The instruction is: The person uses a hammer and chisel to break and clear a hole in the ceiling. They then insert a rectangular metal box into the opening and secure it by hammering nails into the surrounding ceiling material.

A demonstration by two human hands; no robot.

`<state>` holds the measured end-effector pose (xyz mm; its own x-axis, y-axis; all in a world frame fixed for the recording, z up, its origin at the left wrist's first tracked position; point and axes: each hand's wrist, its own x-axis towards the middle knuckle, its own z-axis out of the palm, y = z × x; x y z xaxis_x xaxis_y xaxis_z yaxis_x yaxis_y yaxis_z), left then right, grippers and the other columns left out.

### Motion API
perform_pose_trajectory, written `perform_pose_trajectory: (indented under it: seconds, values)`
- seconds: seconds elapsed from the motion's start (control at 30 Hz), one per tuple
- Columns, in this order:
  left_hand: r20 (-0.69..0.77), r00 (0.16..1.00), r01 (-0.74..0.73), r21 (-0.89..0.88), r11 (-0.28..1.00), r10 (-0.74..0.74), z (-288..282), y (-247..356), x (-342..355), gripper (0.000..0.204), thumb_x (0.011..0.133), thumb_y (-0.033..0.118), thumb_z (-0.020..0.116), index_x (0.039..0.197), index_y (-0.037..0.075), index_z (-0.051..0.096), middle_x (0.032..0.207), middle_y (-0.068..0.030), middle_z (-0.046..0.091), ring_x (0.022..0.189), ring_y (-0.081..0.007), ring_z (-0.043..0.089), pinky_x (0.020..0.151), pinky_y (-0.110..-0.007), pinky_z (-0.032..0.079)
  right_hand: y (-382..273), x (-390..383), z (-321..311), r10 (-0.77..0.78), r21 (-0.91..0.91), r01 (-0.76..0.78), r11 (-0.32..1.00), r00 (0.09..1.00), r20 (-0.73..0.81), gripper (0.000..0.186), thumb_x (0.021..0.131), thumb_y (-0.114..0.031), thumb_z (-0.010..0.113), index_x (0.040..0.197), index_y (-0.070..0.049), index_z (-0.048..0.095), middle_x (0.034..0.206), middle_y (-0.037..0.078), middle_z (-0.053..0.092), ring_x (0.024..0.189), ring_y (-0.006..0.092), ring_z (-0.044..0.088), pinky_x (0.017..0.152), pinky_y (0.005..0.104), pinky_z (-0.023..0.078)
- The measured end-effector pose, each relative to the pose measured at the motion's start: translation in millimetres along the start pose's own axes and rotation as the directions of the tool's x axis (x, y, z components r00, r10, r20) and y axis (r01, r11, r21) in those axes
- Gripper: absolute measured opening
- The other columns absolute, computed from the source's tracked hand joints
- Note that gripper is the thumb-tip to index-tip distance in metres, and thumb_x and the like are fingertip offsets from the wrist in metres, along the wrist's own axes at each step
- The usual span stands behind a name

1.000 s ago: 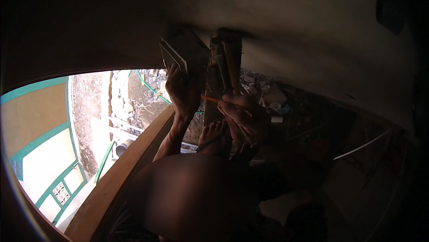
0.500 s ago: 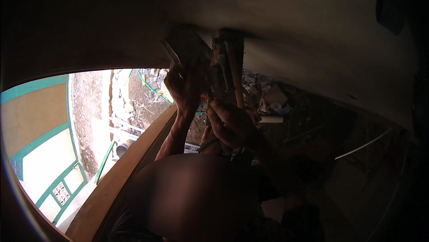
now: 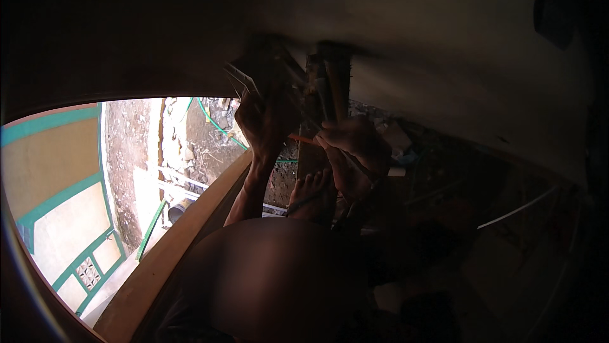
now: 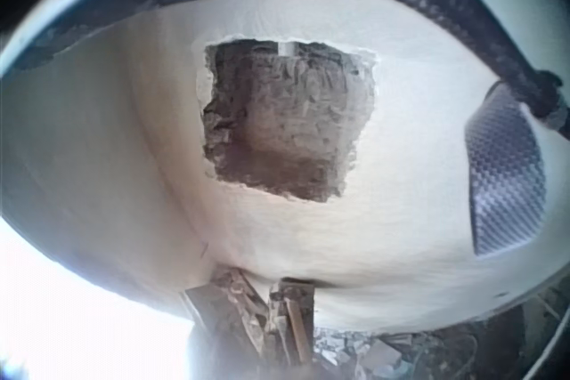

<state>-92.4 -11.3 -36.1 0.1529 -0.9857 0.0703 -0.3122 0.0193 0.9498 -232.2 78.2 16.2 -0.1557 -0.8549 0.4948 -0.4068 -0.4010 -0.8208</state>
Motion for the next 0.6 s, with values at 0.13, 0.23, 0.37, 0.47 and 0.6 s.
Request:
perform_pose_trajectory:
  seconds: [0.13, 0.23, 0.37, 0.47, 0.6]
  values:
    - [0.019, 0.999, -0.053, 0.107, 0.993, 0.051, 4.3, -14.4, -2.9, 0.044, 0.088, 0.039, 0.061, 0.077, -0.004, 0.059, 0.062, -0.0085, 0.060, 0.057, -0.0111, 0.054, 0.049, -0.031, 0.043, -3.8, -4.3, -16.2, 0.068, -0.031, -0.061, 0.998, 0.943, 0.326, 0.024, 0.080, 0.004, 0.068, 0.103, 0.000, 0.062, 0.096, 0.014, 0.062, 0.077, 0.0194, 0.065, 0.065, 0.0286, 0.054]
    - [0.048, 0.999, 0.023, -0.020, 1.000, -0.022, 15.1, -9.2, -9.4, 0.042, 0.088, 0.036, 0.062, 0.076, -0.003, 0.059, 0.061, -0.0090, 0.060, 0.057, -0.0112, 0.055, 0.049, -0.031, 0.043, -0.6, -17.8, -21.2, -0.034, -0.161, 0.127, 0.979, 0.875, 0.483, 0.031, 0.085, -0.005, 0.064, 0.115, 0.000, 0.057, 0.110, 0.018, 0.058, 0.099, 0.0290, 0.062, 0.078, 0.0357, 0.056]
    - [0.048, 0.999, 0.004, 0.091, 0.996, -0.008, 2.3, 2.4, -9.6, 0.028, 0.089, 0.026, 0.062, 0.084, -0.002, 0.061, 0.069, -0.0068, 0.062, 0.062, -0.0097, 0.055, 0.052, -0.028, 0.044, 14.4, -28.1, 9.1, -0.312, -0.188, 0.376, 0.907, 0.902, 0.298, 0.025, 0.084, -0.005, 0.065, 0.108, 0.002, 0.062, 0.108, 0.015, 0.060, 0.080, 0.0186, 0.066, 0.062, 0.0276, 0.057]
    - [0.049, 0.998, -0.050, 0.020, 0.999, 0.049, 0.6, 8.2, -2.0, 0.016, 0.090, 0.016, 0.061, 0.091, 0.000, 0.064, 0.074, -0.0015, 0.062, 0.066, -0.0061, 0.054, 0.056, -0.025, 0.044, 1.9, -33.2, 13.2, -0.366, -0.508, 0.523, 0.684, 0.849, 0.381, 0.027, 0.085, -0.008, 0.064, 0.110, 0.001, 0.061, 0.109, 0.017, 0.059, 0.082, 0.0226, 0.067, 0.068, 0.0333, 0.058]
    - [0.129, 0.945, 0.321, -0.528, 0.786, -0.299, 19.1, 20.3, -10.8, 0.016, 0.092, 0.016, 0.060, 0.089, 0.001, 0.064, 0.069, 0.0019, 0.060, 0.061, -0.0047, 0.052, 0.052, -0.024, 0.042, 23.1, -70.2, 25.1, -0.249, -0.439, 0.373, 0.817, 0.916, 0.315, 0.024, 0.086, -0.008, 0.062, 0.109, 0.000, 0.061, 0.111, 0.017, 0.059, 0.090, 0.0270, 0.066, 0.075, 0.0377, 0.057]
